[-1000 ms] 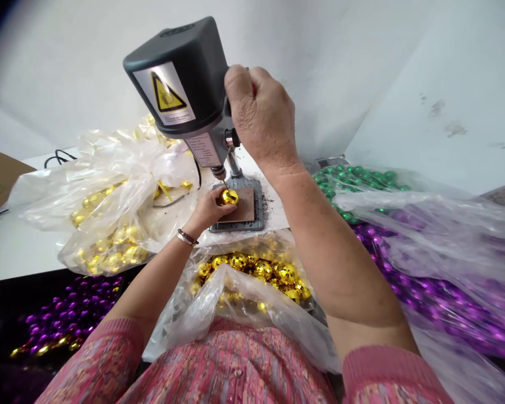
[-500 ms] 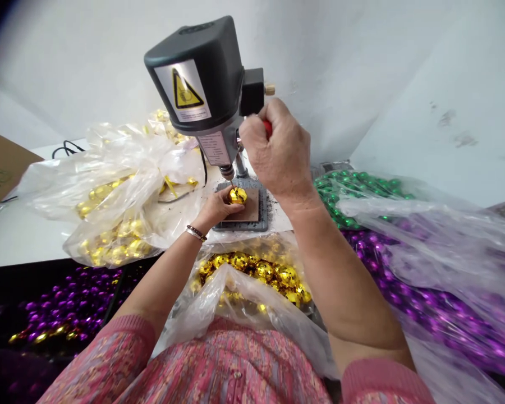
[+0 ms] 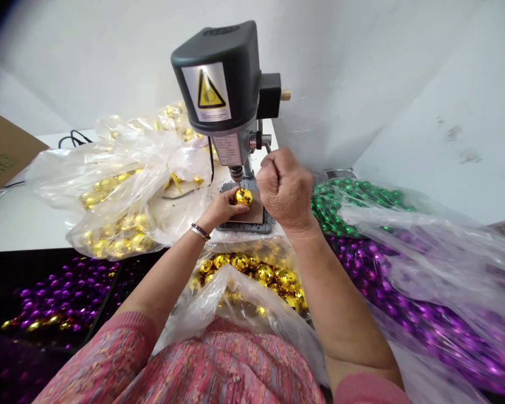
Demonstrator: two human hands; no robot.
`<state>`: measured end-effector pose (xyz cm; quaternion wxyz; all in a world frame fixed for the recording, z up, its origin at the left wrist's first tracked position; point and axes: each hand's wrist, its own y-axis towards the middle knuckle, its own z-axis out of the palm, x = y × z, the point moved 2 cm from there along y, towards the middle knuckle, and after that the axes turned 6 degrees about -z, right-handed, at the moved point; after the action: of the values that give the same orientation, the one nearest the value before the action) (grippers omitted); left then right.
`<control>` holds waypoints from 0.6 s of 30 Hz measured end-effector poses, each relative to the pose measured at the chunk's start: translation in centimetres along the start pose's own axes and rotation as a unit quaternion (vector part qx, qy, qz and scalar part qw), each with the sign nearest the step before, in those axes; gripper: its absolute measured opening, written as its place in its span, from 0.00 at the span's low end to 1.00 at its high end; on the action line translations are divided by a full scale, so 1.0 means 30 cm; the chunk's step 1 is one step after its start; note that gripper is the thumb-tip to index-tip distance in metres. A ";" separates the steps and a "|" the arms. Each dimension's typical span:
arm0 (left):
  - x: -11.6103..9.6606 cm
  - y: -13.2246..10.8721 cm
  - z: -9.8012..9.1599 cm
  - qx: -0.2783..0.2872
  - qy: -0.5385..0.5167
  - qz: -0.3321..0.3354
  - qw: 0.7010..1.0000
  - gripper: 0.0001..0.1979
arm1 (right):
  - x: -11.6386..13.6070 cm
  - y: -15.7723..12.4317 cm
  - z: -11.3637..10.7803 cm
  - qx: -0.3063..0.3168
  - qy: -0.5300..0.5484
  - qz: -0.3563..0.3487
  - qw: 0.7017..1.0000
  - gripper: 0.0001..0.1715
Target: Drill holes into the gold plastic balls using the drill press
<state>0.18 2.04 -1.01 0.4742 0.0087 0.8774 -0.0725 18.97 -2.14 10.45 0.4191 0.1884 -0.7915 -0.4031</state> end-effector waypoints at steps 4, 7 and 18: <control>0.001 -0.003 0.002 0.000 0.000 0.000 1.000 0.34 | -0.023 -0.020 0.011 -0.013 -0.004 -0.032 0.999 0.13; -0.003 -0.007 0.003 -0.002 0.005 0.007 1.000 0.31 | -0.031 -0.026 0.015 -0.031 -0.011 -0.047 0.998 0.12; -0.008 -0.022 0.003 -0.010 0.006 0.004 1.000 0.25 | -0.047 -0.073 0.047 -0.067 0.040 -0.016 0.997 0.13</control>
<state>0.33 1.37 -0.79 0.4691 0.0081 0.8809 -0.0619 18.55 -1.89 7.52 0.4552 0.1884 -0.7425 -0.4539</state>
